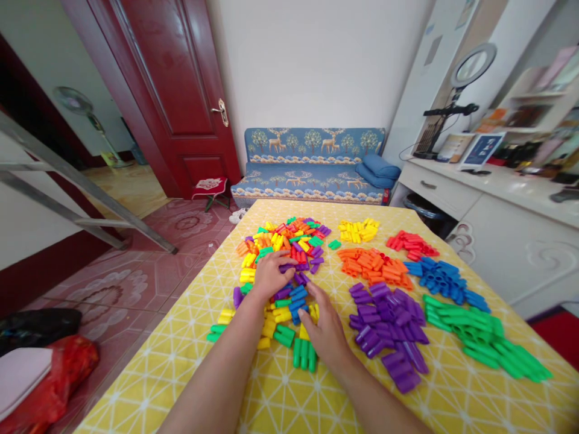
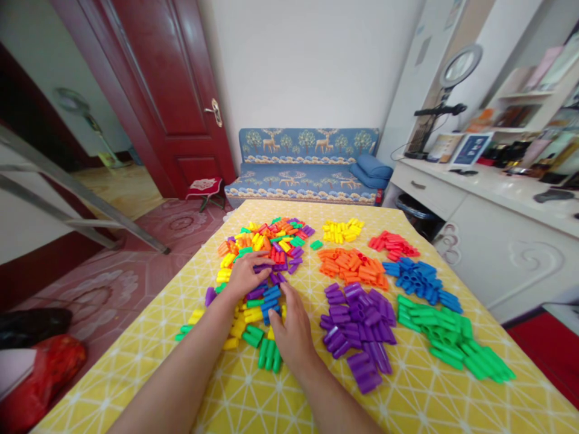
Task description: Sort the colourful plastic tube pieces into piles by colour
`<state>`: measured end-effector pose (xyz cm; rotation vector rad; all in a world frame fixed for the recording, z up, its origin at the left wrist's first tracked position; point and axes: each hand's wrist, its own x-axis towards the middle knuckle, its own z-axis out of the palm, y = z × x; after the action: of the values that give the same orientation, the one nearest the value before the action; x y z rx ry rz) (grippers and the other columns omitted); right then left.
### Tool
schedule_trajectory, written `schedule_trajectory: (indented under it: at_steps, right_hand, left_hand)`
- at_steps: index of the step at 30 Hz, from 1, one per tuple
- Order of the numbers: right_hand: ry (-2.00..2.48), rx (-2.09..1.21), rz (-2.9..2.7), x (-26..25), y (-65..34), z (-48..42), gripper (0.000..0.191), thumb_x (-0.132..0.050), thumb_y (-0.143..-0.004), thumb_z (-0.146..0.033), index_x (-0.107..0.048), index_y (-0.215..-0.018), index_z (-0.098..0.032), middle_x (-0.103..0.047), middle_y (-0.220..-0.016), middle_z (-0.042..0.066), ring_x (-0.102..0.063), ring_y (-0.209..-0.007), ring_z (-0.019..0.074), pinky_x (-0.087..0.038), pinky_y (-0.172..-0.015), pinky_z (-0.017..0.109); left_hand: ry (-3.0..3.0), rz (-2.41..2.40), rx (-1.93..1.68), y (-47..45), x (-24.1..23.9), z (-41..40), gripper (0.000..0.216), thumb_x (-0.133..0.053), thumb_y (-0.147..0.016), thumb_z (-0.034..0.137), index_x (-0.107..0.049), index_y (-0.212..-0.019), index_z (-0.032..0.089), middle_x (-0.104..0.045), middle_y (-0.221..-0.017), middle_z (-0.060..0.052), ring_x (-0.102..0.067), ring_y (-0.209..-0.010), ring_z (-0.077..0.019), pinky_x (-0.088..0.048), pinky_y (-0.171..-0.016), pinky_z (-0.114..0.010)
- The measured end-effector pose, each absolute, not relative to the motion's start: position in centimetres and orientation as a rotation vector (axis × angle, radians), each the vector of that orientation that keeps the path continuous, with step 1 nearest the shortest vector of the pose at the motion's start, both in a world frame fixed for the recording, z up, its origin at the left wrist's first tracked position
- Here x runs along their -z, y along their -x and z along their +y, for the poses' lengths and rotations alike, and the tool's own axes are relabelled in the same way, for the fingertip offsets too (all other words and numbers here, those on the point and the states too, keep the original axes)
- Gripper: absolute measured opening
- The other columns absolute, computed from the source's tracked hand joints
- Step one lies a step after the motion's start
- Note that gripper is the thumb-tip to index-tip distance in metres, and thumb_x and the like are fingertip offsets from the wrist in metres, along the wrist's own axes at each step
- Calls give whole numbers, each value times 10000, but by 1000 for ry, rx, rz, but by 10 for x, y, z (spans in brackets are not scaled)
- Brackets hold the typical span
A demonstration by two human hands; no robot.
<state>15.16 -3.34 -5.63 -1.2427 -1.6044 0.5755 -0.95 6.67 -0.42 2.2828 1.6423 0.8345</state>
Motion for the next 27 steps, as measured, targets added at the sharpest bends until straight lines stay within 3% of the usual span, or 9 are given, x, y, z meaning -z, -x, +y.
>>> schedule_trajectory:
  at_steps: [5,9,13,16,22,24,27]
  right_hand:
    - [1142,-847,-1503,49,-149,-35,395,-529,-821,-206,-532,-1215,-193,-632,-1168,98,-640,-1032,204,-544,-892,370]
    - [1083,-788,-1571,41,-149,-34,209,-527,-826,-182,-646,-997,-204,-647,-1071,73,-630,-1008,194,-529,-887,345]
    - [1137,-629,-1599,36,-151,-34,161,-521,-842,-187,-674,-887,-212,-619,-1095,78,-589,-1062,209,-486,-932,370]
    - [1191,-528,-1527,36,-153,-33,195,-528,-845,-203,-647,-999,-217,-591,-1156,88,-545,-1128,226,-464,-948,394]
    - [1230,-464,-1414,41,-154,-32,479,-553,-853,-250,-438,-1318,-222,-515,-1286,107,-527,-1132,221,-495,-851,375]
    - [1230,-452,-1409,39,-153,-33,544,-580,-840,-250,-402,-1354,-230,-521,-1280,101,-548,-1089,215,-494,-841,374]
    - [1200,-401,-1432,34,-153,-35,511,-607,-823,-235,-466,-1314,-248,-543,-1258,87,-553,-1069,220,-492,-821,366]
  left_hand:
    - [-2381,1566,-639,12,-2,62,376,-718,-670,311,-726,-1043,363,-511,-1404,31,-466,-1253,-283,-333,-1081,-450]
    - [-2424,1537,-587,12,-1,61,426,-743,-642,274,-721,-1053,382,-455,-1448,30,-428,-1289,-303,-329,-1081,-462]
    - [-2445,1520,-590,9,1,61,343,-748,-681,315,-739,-1019,370,-451,-1450,12,-425,-1295,-310,-338,-1077,-466]
    - [-2419,1536,-637,8,0,63,266,-744,-705,353,-759,-971,339,-473,-1436,-21,-434,-1286,-318,-339,-1076,-483]
    - [-2384,1380,-777,11,-20,62,200,-713,-735,363,-774,-889,250,-511,-1407,-48,-441,-1289,-294,-329,-1093,-444]
    - [-2362,1275,-744,8,-31,57,172,-687,-755,368,-773,-827,238,-567,-1345,-50,-505,-1226,-264,-366,-1061,-400]
    - [-2305,1153,-659,0,-47,46,182,-672,-756,366,-762,-780,210,-650,-1209,-61,-591,-1094,-227,-433,-962,-319]
